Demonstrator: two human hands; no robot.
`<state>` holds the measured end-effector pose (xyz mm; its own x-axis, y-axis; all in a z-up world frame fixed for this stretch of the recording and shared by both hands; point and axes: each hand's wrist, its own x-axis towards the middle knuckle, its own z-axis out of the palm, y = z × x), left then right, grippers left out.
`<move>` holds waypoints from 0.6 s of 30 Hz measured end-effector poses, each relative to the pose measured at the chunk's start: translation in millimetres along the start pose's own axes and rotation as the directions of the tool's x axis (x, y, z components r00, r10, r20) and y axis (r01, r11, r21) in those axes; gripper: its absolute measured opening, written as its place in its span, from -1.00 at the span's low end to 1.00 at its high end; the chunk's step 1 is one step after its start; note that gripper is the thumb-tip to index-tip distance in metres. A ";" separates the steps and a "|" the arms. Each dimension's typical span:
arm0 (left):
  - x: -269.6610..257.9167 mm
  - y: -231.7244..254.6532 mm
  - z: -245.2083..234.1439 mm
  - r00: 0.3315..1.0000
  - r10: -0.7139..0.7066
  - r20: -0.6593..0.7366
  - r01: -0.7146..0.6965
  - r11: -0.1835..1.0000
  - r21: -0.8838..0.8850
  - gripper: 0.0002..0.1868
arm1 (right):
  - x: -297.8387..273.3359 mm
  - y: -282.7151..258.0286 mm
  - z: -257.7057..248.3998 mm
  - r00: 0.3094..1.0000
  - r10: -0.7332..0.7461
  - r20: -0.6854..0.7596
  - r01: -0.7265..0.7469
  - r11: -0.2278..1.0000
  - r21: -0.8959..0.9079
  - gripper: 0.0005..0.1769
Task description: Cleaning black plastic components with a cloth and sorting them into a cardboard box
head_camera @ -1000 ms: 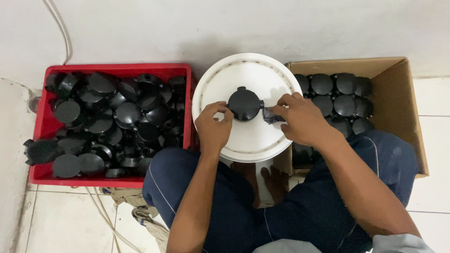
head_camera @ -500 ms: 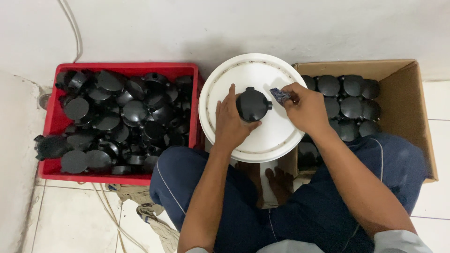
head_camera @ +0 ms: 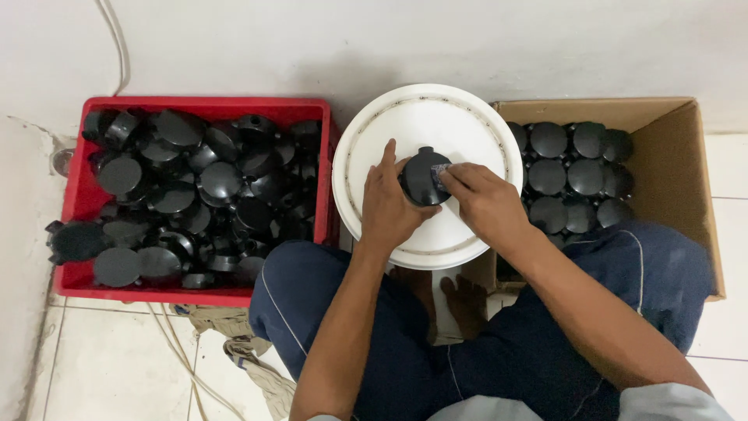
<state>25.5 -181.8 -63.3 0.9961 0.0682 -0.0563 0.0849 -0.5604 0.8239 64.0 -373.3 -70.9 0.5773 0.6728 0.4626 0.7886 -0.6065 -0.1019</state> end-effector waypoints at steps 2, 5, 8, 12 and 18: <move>1.3 -6.6 4.6 1.000 0.024 -0.014 -0.024 1.000 0.007 0.30 | 7.8 8.9 16.3 1.000 -0.001 -0.028 0.000 0.999 -0.032 -0.72; 0.8 -10.0 4.2 0.998 0.057 -0.034 -0.056 0.998 0.018 0.31 | 27.3 -0.4 28.0 0.997 -0.022 -0.075 0.017 0.998 -0.064 -0.75; 0.9 -9.2 5.7 0.997 0.057 -0.044 -0.056 0.998 0.026 0.33 | 27.8 -16.6 21.6 0.993 -0.092 -0.076 0.085 0.993 -0.083 -0.76; -3.3 -3.3 0.2 0.997 0.049 -0.055 -0.048 0.999 0.013 0.33 | -2.7 -19.9 3.3 0.986 -0.165 -0.026 0.163 0.984 -0.070 -0.74; 0.4 -7.0 1.2 0.999 0.042 -0.032 -0.042 0.999 -0.018 0.36 | 14.7 6.2 7.9 0.998 0.010 -0.067 -0.019 0.991 -0.135 -0.74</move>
<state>25.3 -178.8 -69.7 0.9974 0.0713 -0.0037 0.0422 -0.5480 0.8354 79.1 -363.8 -71.7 0.5696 0.6371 0.5193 0.7418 -0.6705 0.0090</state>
